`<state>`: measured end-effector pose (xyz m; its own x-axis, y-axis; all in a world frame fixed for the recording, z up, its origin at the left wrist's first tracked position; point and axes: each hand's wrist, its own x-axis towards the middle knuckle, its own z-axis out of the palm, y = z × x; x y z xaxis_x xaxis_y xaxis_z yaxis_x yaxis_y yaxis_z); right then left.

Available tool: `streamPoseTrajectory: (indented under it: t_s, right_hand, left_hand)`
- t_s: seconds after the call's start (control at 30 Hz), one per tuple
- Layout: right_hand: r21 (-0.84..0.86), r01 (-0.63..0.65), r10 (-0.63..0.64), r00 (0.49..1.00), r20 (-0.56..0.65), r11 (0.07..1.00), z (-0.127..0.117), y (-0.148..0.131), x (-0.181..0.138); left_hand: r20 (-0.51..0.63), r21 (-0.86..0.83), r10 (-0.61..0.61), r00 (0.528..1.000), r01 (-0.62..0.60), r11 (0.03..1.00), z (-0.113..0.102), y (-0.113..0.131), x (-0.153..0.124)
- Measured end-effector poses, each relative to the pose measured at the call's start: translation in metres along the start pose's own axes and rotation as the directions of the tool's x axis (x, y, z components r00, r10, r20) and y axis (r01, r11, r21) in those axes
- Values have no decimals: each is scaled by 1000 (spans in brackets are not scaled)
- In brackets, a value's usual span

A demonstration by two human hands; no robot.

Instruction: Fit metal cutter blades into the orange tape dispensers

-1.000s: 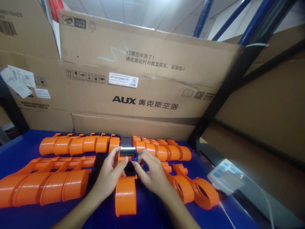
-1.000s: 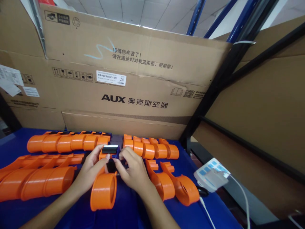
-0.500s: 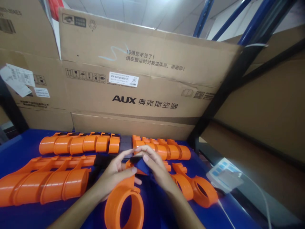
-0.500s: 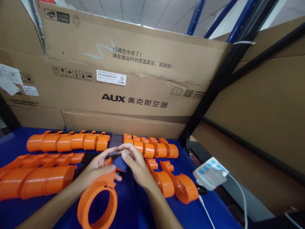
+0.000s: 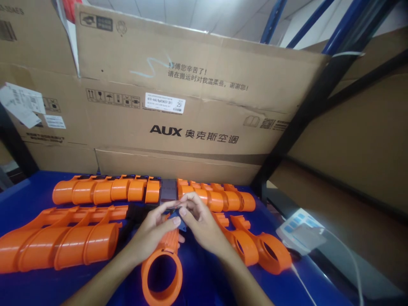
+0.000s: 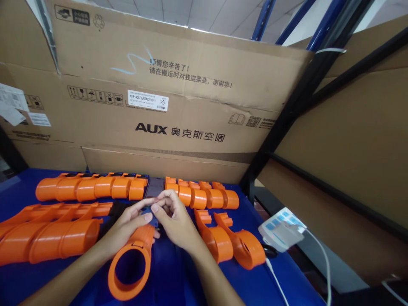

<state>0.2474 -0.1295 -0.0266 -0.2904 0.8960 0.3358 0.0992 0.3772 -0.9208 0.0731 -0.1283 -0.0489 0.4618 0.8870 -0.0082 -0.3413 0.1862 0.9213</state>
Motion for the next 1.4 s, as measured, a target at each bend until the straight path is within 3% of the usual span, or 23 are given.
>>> streamPoseTrajectory:
  t_s: [0.13, 0.27, 0.37, 0.6, 0.77, 0.87, 1.07, 1.27, 1.4]
  right_hand:
    - [-323, 55, -89, 992, -92, 945, -12, 1, 3]
    - [-732, 97, -159, 987, -15, 674, -28, -4, 3]
    - [-823, 115, -91, 993, 77, 556, -35, -5, -1]
    - [-854, 153, 34, 980, 195, 497, -34, 5, -5]
    - [-859, 122, 30, 987, 158, 498, -38, 5, -1]
    - [-869, 113, -49, 994, 102, 481, -41, 4, 2]
    - [-886, 52, -236, 970, -65, 461, -44, 7, 5]
    - [-808, 69, -404, 889, -217, 585, -38, 7, 5]
    - [-655, 82, -330, 906, -265, 751, -28, 0, 3]
  left_hand:
    - [-61, -130, -8, 998, 0, 992, -5, 3, 1]
    - [-126, -190, -23, 992, -1, 982, -7, 7, 0]
    - [-136, -194, -19, 991, -8, 981, -6, 7, 2]
    - [-191, -192, 53, 980, -90, 977, -5, 3, 14]
    - [-134, -256, 17, 991, -51, 965, -4, 6, 10]
    - [-47, -285, 1, 999, -14, 958, -5, 6, 9]
    - [1, -313, -45, 999, 43, 949, -2, 1, 5]
    - [-48, -301, -10, 999, -5, 954, 11, 5, -6]
    - [-69, -370, -25, 997, -2, 929, 3, 4, -1]
